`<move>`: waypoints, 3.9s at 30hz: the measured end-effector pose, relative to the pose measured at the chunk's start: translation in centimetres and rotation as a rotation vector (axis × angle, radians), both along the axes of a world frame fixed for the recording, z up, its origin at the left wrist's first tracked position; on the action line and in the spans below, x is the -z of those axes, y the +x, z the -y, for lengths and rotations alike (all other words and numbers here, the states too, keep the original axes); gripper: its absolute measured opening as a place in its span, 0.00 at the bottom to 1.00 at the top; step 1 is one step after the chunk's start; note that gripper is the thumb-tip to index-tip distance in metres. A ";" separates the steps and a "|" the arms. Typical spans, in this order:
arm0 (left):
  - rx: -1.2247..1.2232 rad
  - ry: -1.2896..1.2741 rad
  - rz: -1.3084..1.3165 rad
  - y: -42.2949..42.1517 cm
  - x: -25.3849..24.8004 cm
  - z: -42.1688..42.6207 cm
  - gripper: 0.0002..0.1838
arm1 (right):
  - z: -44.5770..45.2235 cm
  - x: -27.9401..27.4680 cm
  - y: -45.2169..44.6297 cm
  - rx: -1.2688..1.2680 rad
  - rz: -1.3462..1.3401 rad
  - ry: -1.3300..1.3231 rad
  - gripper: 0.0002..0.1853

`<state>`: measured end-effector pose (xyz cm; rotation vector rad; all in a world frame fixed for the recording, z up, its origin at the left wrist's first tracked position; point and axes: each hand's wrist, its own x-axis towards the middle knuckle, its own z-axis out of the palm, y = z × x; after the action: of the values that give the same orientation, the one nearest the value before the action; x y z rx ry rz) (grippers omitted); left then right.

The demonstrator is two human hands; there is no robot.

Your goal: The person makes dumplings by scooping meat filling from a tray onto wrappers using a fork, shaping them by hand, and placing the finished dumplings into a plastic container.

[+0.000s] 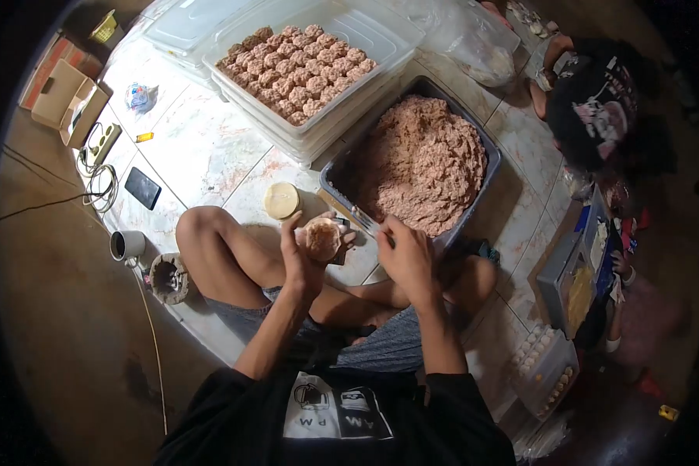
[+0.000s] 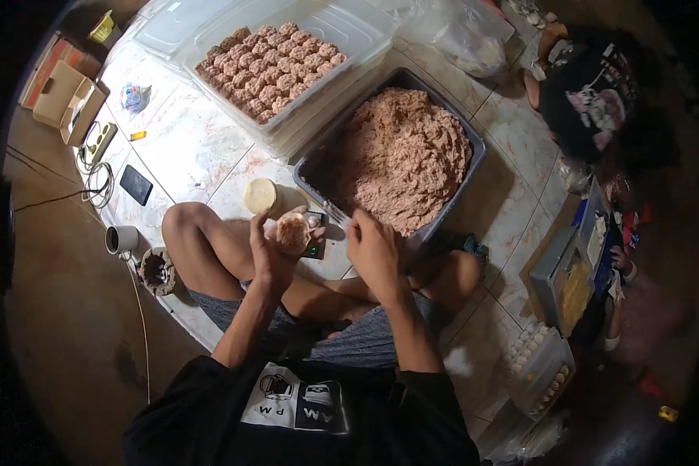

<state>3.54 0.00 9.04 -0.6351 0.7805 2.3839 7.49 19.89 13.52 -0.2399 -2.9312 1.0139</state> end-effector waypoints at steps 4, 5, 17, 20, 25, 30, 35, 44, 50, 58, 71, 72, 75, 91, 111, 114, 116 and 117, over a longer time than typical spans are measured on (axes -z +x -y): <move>-0.028 0.024 0.011 0.2 0.9 -0.6 0.44 | 1.2 -1.2 -2.7 -0.028 -0.023 0.007 0.07; -0.053 0.060 0.051 0.0 0.5 -0.4 0.45 | 1.4 -3.4 -2.2 -0.036 -0.045 -0.011 0.07; 0.072 0.183 -0.007 -0.1 -1.0 -1.5 0.48 | 2.2 -5.2 4.2 -0.138 -0.092 0.033 0.05; 0.072 0.203 0.109 -0.2 0.6 -1.6 0.48 | 1.4 -1.8 3.9 -0.143 -0.100 -0.027 0.05; 0.001 0.113 0.140 0.7 -1.4 -1.8 0.42 | 2.1 -2.3 4.4 -0.139 -0.056 -0.031 0.05; -0.213 0.270 0.099 -0.4 0.7 0.9 0.42 | -0.3 -4.1 1.8 -0.073 -0.002 0.148 0.04; -0.122 0.274 0.115 0.0 -0.5 2.0 0.42 | -2.8 -1.3 -3.6 0.003 -0.022 0.222 0.04; -0.117 0.234 0.229 0.8 -1.0 1.8 0.38 | -1.5 6.9 -11.4 -0.048 0.027 0.422 0.06; -0.144 0.269 0.307 1.3 -0.4 2.9 0.36 | 0.8 5.5 -12.2 0.035 0.034 0.363 0.05; -0.130 0.467 0.243 1.2 0.3 1.3 0.39 | 0.3 3.9 -11.0 -0.038 -0.034 0.327 0.04; -0.037 0.083 0.028 -1.4 -1.0 -0.1 0.52 | 1.2 -7.7 3.2 -0.045 -0.076 -0.036 0.05; 0.015 0.123 0.041 -0.7 -1.7 -0.3 0.52 | 1.6 -7.5 3.7 -0.081 -0.047 -0.051 0.05; 0.093 0.182 0.035 -1.0 -3.0 -1.6 0.52 | 1.9 -5.6 2.6 -0.178 0.050 -0.135 0.05; 0.337 -0.378 -0.825 0.1 -4.0 -0.2 0.19 | 1.5 -7.9 2.3 0.061 -0.032 -0.700 0.11; 0.564 -0.816 -1.201 -1.1 -8.8 -0.7 0.22 | -1.4 -4.8 3.1 -0.160 -0.525 -0.018 0.10; 0.348 -0.663 -1.096 -1.2 -8.3 -1.2 0.18 | -1.6 -5.4 4.3 0.072 -0.460 -0.192 0.12; 0.361 -0.671 -1.123 -0.8 -8.5 -1.5 0.17 | -0.7 -4.5 6.0 -0.081 -0.322 -0.227 0.13; 0.403 -0.682 -1.169 -0.4 -9.0 -1.7 0.16 | 0.1 -5.3 5.8 -0.111 -0.365 -0.198 0.12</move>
<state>3.14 1.67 18.00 0.7634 1.9878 1.9031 13.28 19.78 18.86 0.0970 -2.5425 1.2157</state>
